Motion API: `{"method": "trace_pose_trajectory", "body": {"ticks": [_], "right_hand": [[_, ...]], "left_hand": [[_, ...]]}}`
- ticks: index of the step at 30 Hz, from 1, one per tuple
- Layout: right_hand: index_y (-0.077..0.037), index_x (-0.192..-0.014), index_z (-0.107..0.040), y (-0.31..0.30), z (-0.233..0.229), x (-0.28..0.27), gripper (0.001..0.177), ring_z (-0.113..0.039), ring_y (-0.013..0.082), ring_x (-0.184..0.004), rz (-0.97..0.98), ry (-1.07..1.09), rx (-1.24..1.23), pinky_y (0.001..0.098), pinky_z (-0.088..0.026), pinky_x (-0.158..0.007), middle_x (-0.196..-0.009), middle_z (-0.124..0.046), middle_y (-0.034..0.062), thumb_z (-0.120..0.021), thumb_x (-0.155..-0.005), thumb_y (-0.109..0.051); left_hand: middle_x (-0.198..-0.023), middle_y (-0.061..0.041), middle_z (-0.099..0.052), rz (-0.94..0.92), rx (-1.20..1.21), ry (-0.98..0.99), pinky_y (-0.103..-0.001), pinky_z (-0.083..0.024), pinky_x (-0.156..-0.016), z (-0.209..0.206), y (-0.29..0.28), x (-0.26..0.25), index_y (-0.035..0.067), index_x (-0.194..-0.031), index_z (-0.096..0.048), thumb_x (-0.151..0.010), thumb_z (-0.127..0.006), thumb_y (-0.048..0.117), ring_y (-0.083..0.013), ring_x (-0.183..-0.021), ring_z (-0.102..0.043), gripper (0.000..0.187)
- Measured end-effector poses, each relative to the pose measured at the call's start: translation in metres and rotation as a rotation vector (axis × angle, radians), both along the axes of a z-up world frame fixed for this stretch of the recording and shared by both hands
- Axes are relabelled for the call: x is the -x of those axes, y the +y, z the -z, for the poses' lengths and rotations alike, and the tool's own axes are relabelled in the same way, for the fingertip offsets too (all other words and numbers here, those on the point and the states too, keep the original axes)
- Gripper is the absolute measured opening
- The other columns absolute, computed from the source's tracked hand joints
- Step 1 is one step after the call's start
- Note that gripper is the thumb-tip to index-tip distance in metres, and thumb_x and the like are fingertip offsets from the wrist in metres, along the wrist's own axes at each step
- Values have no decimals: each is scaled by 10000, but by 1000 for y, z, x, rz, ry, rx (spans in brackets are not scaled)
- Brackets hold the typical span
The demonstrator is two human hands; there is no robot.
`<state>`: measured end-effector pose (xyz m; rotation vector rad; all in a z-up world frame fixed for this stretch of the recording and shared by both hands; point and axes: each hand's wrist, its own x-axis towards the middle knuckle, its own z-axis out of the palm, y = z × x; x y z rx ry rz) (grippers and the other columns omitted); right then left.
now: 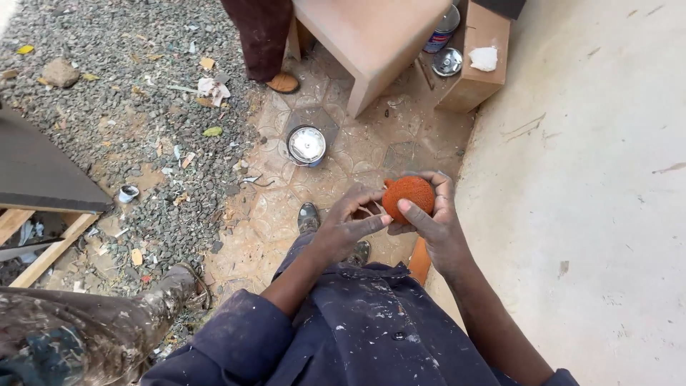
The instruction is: The person pours liquid from a green container onto an orange sponge and wipes a wooden board. Then, the person uses an electric sander to smooth the surface of the board.
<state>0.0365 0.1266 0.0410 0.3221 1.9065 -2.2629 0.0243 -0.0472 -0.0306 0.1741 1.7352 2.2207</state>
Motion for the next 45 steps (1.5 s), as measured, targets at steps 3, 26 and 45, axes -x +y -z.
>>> {"method": "trace_pose_trajectory", "body": {"ticks": [3,26,45], "right_hand": [[-25,-1444,-410,-16,6,10,690,-744,297,-953,-136,-6,36,457,-694,-720,-1346,-587,201,-753,-854,-125],[-14,-1283,-684,-318,43,113,439,-692,165,-779,-319,-173,-158,329,-661,-652,-858,-670,155,-781,-871,-130],[31,-1289,-611,-393,46,241,399,-679,119,-853,-396,-27,-91,309,-650,-713,-1037,-565,63,-702,-935,-130]], "left_hand": [[-1086,-67,-595,-79,-135,-68,-269,-582,-780,1,-19,-4,-1,-1205,-737,-855,-807,199,-135,-913,-658,410],[-819,-111,-719,-236,-118,-223,-205,-607,-707,40,-319,76,-26,-1178,-580,-677,-957,25,-89,-744,-674,629],[-861,-47,-568,-384,-135,-125,-212,-571,-657,12,-399,201,29,-993,-773,-690,-938,128,-63,-748,-603,359]]}}
